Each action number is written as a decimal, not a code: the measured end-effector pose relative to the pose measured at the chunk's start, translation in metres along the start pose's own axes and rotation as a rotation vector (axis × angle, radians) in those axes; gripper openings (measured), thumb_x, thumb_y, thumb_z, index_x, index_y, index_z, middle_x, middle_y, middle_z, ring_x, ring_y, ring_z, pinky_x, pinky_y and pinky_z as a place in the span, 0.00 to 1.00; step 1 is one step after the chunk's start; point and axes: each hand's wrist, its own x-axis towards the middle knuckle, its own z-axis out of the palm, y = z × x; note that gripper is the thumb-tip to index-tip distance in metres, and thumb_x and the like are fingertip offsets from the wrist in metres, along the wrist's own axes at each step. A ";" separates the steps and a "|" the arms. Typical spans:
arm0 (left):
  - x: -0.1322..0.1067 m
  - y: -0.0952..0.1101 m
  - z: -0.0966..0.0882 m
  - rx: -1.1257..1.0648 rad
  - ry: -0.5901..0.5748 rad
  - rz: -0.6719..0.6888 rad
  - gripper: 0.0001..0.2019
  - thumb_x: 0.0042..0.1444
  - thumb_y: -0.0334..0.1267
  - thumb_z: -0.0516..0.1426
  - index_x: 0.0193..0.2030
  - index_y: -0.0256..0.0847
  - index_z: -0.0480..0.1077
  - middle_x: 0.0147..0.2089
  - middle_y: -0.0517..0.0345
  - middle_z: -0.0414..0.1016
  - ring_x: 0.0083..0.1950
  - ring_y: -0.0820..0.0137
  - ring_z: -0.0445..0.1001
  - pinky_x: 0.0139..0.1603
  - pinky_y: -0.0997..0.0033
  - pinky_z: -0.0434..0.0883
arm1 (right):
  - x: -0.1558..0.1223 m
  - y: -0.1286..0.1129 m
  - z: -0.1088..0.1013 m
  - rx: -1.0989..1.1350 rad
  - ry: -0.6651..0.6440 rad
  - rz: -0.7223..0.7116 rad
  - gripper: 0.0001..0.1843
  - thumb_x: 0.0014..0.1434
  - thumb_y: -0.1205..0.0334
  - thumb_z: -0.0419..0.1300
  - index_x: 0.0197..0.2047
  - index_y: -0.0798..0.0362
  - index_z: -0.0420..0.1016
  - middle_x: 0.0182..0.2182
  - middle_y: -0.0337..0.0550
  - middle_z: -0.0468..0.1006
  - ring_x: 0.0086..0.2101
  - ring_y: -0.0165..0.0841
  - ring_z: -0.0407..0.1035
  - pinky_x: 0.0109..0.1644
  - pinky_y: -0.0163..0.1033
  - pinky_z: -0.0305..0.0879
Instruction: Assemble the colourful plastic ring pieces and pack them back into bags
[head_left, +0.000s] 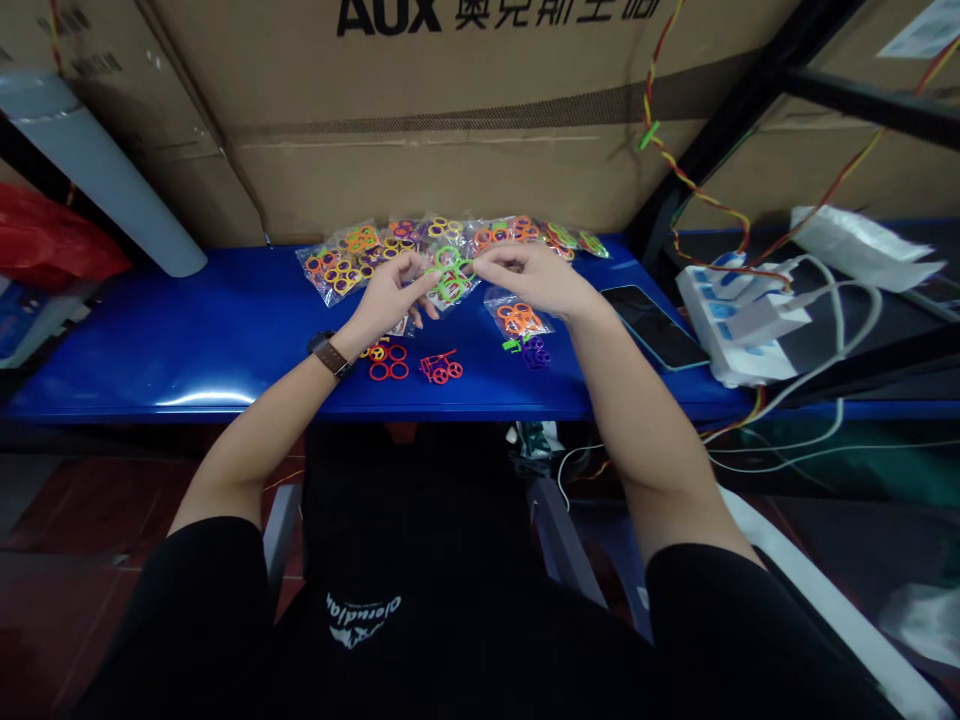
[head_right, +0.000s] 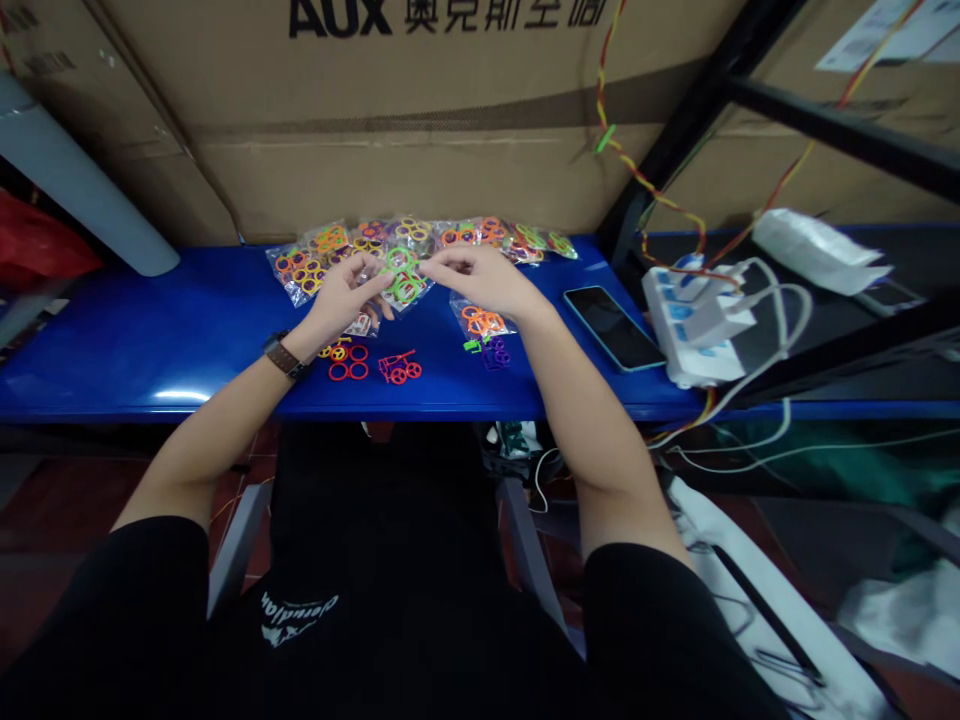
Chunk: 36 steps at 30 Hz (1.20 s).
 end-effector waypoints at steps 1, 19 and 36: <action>0.000 -0.001 0.000 -0.014 -0.031 -0.013 0.20 0.63 0.56 0.70 0.47 0.49 0.67 0.37 0.61 0.78 0.34 0.67 0.86 0.33 0.67 0.76 | 0.000 0.000 0.002 -0.003 0.005 -0.009 0.36 0.62 0.16 0.68 0.38 0.44 0.85 0.36 0.41 0.82 0.37 0.38 0.70 0.47 0.49 0.71; 0.030 0.023 -0.078 0.351 0.076 0.111 0.12 0.62 0.50 0.71 0.39 0.44 0.81 0.37 0.52 0.86 0.42 0.66 0.81 0.48 0.67 0.78 | 0.019 0.046 0.008 -0.264 -0.206 -0.137 0.24 0.74 0.35 0.62 0.35 0.43 0.81 0.38 0.47 0.81 0.43 0.45 0.73 0.61 0.60 0.72; 0.027 -0.033 -0.104 0.863 -0.142 0.041 0.28 0.54 0.34 0.65 0.63 0.42 0.87 0.62 0.45 0.91 0.62 0.52 0.86 0.68 0.50 0.80 | -0.014 -0.015 0.045 -0.136 -0.732 -0.298 0.23 0.73 0.36 0.70 0.56 0.46 0.90 0.51 0.48 0.85 0.51 0.43 0.78 0.61 0.51 0.73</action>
